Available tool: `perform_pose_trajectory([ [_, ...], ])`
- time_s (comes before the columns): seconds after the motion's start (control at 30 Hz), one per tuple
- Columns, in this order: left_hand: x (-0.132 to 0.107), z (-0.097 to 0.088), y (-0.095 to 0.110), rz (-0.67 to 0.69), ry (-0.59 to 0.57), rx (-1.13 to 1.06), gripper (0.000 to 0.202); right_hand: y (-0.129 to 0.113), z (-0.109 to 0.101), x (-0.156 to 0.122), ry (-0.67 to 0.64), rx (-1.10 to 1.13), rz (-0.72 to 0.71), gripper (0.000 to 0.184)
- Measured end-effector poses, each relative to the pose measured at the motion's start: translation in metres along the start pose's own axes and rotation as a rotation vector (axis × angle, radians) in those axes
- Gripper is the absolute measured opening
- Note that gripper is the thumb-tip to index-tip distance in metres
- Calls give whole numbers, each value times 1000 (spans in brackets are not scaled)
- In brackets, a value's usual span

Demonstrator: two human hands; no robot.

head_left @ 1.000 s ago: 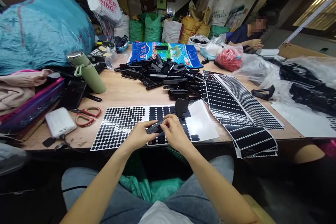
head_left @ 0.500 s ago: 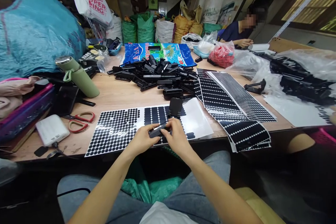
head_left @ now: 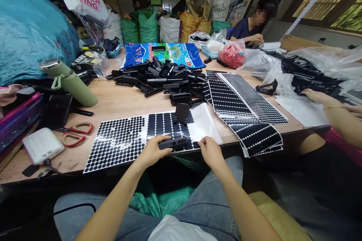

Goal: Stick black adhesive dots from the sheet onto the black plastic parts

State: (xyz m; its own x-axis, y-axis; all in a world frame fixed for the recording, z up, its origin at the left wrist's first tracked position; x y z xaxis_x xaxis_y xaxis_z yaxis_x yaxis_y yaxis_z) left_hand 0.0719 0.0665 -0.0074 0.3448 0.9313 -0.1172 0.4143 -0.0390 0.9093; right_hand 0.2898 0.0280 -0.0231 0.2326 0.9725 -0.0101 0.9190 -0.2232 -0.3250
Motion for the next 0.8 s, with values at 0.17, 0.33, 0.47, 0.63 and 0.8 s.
perform_pose_trajectory([
  [0.17,-1,2,-9,-68,-27,-42,45,-1,2,-1,66,-69,43,13],
  [0.33,-2,2,-12,-103,-34,-92,47,-5,-6,-6,21,112,36,15],
  [0.47,-8,0,-3,-101,-56,-170,48,-12,-24,-14,-60,587,55,20],
  [0.63,-16,0,13,-21,-90,-189,48,-30,-22,-17,-235,887,78,22],
  [0.8,-20,-2,21,106,-65,-76,41,-34,-15,-18,-276,894,61,22],
])
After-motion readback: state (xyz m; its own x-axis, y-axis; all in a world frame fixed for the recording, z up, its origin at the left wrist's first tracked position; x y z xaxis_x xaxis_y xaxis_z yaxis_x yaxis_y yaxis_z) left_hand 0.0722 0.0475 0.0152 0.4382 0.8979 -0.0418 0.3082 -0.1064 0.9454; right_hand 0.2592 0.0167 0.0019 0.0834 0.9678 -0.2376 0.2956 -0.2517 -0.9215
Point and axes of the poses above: each hand's wrist, its own x-axis towards the middle knuckle, its own z-axis out of the palm, y = z × x, the point moved 5 cm from there along x, towards the middle knuckle, and after that the axes turned 8 degrees about -x, right-handed, at the moved point
